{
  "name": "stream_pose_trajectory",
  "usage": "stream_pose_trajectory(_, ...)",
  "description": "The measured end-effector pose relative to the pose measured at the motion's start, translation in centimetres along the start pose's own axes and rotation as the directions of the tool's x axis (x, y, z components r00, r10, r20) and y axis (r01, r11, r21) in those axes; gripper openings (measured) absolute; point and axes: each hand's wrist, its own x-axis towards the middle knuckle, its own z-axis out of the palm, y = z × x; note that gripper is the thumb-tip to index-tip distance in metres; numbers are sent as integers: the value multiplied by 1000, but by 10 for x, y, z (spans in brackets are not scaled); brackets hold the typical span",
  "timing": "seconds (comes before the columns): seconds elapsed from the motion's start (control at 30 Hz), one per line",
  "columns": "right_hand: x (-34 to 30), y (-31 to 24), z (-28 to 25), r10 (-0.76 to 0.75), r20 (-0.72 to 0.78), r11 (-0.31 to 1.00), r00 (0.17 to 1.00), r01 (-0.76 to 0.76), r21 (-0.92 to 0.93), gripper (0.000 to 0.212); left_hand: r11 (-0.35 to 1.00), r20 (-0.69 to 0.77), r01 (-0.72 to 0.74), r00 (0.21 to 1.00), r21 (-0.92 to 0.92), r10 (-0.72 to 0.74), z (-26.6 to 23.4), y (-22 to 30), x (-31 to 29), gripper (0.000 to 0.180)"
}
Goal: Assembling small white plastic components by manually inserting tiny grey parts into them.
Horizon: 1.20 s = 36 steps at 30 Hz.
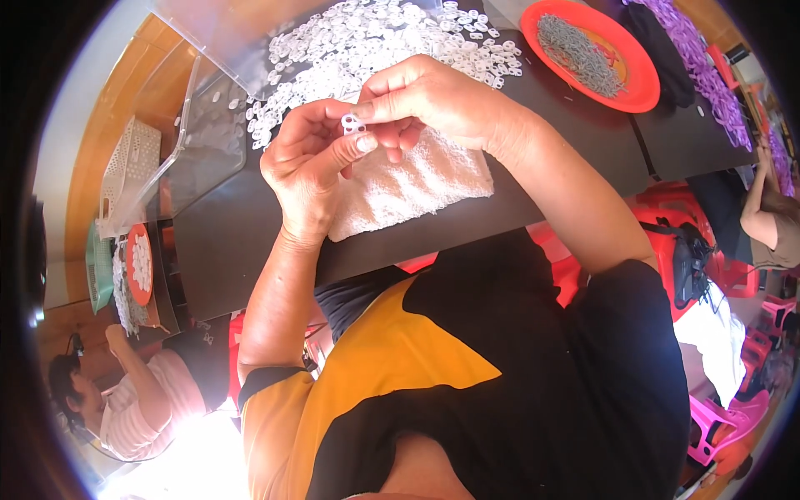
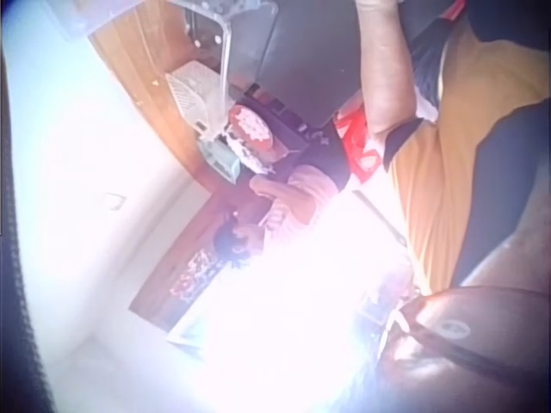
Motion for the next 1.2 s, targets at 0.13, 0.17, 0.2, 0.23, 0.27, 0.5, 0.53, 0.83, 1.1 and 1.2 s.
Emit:
stream_pose_trajectory(0.13, 0, 5, 3, -49, 13, 999, 999, 49, -10, 24, 999, 2, 33, 999, 9, -33, 1, 3, -3, 21)
stream_pose_trajectory(0.17, 0, 5, 4, -74, 11, 997, 997, 75, -6, 23, 997, -7, 26, 1000, 79, -25, 0, 3, -4, 21)
stream_pose_trajectory(0.2, -1, 5, 4, -101, 9, 995, 995, 101, -2, 23, 996, -6, 24, 1000, 80, -24, 0, 2, -3, 21)
stream_pose_trajectory(0.23, -1, 5, 6, -102, 9, 995, 995, 102, -2, 23, 999, -1, -21, 1000, 31, 21, 0, -1, -4, 22)
stream_pose_trajectory(0.27, -1, 5, 7, -112, 3, 993, 994, 111, 26, 22, 998, 2, -65, 998, -18, 65, 1, -4, -4, 23)
stream_pose_trajectory(0.5, -4, 8, 7, -87, 70, 983, 994, 74, 168, 20, 986, -4, -119, 993, 115, 120, -6, -15, -8, 24)
stream_pose_trajectory(0.53, -4, 9, 7, -83, 65, 982, 994, 71, 173, 20, 989, 5, -116, 993, 88, 116, -5, -13, -7, 24)
stream_pose_trajectory(0.83, -2, 7, 10, -96, 32, 979, 995, 88, 184, 20, 994, -35, -99, 995, -41, 98, 1, -13, -6, 25)
stream_pose_trajectory(1.1, -3, 6, 5, -138, 67, 990, 988, 135, 42, 22, 982, -53, -139, 988, 127, 147, 4, -10, -7, 30)
stream_pose_trajectory(1.2, -3, 9, 5, -116, 87, 992, 989, 110, 68, 22, 984, -29, -133, 990, 117, 137, -2, -14, -9, 29)
